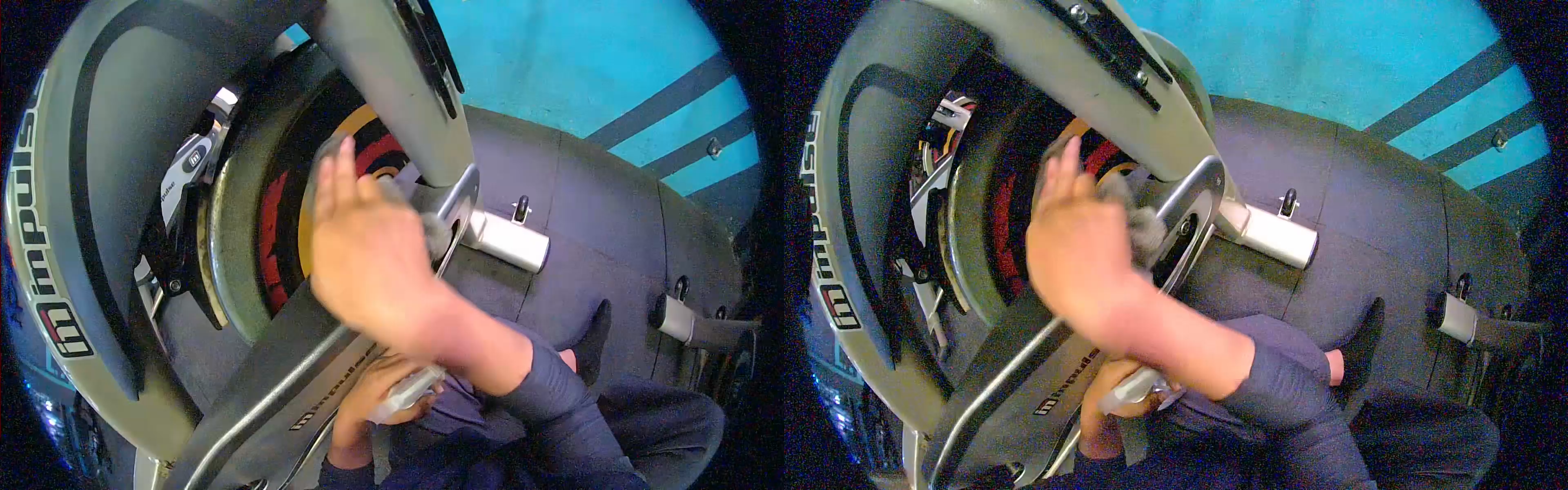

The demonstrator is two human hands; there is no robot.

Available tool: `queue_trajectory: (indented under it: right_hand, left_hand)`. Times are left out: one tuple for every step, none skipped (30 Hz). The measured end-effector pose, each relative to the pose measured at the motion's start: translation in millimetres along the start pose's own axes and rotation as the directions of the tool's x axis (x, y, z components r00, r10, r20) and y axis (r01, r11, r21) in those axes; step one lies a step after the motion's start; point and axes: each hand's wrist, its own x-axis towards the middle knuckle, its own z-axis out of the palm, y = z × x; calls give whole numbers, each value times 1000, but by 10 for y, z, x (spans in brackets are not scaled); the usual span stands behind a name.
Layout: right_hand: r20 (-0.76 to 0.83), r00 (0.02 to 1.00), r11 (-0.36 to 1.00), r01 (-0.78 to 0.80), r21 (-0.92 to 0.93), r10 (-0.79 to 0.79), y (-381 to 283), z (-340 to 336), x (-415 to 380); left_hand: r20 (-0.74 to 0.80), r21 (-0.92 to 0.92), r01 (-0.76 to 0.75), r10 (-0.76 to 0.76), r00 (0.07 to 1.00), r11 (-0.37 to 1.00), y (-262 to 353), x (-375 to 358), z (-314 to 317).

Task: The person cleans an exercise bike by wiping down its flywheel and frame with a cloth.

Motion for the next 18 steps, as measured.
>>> queue_trajectory:
  right_hand:
    - [4,1000,999,-28,18,28,109,30,57]
    - [-17,1000,999,-8,-36,7,236,116,110]
    - [-38,999,996,10,-94,-13,313,150,153]
    - [-43,999,995,10,-103,-14,330,170,145]
    - [-19,1000,998,-18,-66,17,331,187,137]
    - [6,999,999,-47,-29,47,319,182,130]
    - [1,999,998,-47,-32,47,271,129,92]
    - [-8,1000,998,18,-63,-19,197,62,15]
    - [-9,996,993,83,-89,-84,122,-3,-45]
    - [2,996,995,90,-42,-90,19,-49,-87]
    - [15,996,996,92,8,-92,-66,-85,-113]
    - [75,995,998,66,-7,-66,-86,-103,-78]
    - [82,994,998,68,0,-68,-95,-78,-37]
    - [88,996,998,25,-57,-20,-119,-53,-2]
    - [90,995,993,-20,-115,30,-120,-40,27]
    - [120,993,979,8,-203,17,-46,-34,71]
    - [57,997,980,-32,-196,44,37,43,103]
    - [58,998,979,-21,-204,34,126,82,132]
  left_hand:
    - [-1,-1,-1,1,1000,1000,9,32,-16]
    - [3,43,-108,108,994,993,12,85,-38]
    - [14,85,-216,216,976,973,18,126,-48]
    - [-40,122,-174,180,983,977,93,138,-35]
    - [-38,122,-182,187,982,976,102,149,-29]
    - [-49,113,-202,209,977,973,95,156,-24]
    - [-60,105,-222,229,971,969,87,167,-32]
    - [-61,109,-230,237,970,967,57,182,-43]
    - [-33,46,-186,188,982,981,11,168,-41]
    - [1,-22,-126,126,992,992,-45,96,-15]
    - [39,-90,-56,60,997,994,-99,12,12]
    - [79,-161,26,-14,997,987,-156,-75,36]
    - [120,-220,88,-63,991,972,-168,-89,42]
    - [117,-225,94,-69,991,970,-158,-88,40]
    - [55,-101,8,-2,998,995,-57,-29,14]
    - [6,33,-81,80,997,996,42,54,-25]
    - [-31,171,-163,171,985,972,95,106,-37]
    - [-51,100,-210,216,975,973,55,136,-32]
